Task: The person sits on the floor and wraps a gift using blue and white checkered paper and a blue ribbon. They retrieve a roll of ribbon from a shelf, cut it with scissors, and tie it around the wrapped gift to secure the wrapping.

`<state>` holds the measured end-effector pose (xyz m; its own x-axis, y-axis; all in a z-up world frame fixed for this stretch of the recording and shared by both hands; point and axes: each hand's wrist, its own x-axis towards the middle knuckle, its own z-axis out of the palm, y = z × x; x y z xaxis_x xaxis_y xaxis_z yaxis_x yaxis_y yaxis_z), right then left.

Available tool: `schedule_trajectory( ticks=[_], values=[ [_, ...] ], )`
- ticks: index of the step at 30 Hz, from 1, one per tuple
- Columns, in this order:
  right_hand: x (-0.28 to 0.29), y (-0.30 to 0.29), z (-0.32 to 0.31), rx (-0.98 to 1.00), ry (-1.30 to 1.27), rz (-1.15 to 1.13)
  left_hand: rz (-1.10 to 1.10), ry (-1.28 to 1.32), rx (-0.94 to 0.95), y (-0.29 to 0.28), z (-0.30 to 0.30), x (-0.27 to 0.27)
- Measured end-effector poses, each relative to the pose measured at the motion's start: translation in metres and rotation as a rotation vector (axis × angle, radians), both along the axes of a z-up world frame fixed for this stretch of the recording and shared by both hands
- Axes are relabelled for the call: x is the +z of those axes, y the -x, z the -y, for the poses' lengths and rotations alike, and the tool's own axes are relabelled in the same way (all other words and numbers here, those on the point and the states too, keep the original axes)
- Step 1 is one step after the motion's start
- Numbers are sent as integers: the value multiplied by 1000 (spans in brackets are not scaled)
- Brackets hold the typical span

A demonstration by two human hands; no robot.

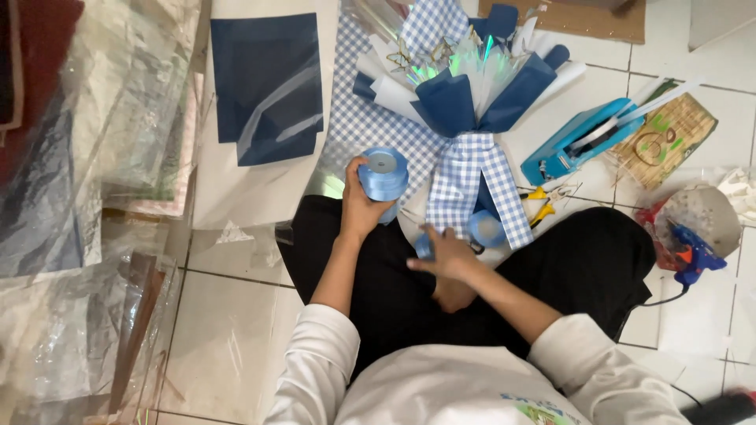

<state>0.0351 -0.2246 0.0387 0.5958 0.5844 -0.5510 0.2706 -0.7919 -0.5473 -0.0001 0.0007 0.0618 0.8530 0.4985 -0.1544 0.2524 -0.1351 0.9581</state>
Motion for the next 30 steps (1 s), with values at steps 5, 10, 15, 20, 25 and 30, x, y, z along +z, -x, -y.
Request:
schedule_trajectory(
  ticks=[5, 10, 15, 20, 25, 30],
  values=[
    [-38, 6, 14, 51, 138, -144, 7, 117, 114, 3, -4, 23],
    [86, -53, -42, -15, -345, -416, 49, 230, 235, 3, -38, 66],
    [244, -113, -219, 113, -782, 33, 81, 182, 339, -12, -105, 106],
    [298, -136, -452, 460, -1252, 601, 204, 102, 415, -33, -157, 116],
    [329, -158, -620, 1053, -1061, 1789, 341, 106, 490, -51, -172, 105],
    [337, -199, -593, 1020, -787, 1983, 553, 74, 567, -61, -193, 123]
  ],
)
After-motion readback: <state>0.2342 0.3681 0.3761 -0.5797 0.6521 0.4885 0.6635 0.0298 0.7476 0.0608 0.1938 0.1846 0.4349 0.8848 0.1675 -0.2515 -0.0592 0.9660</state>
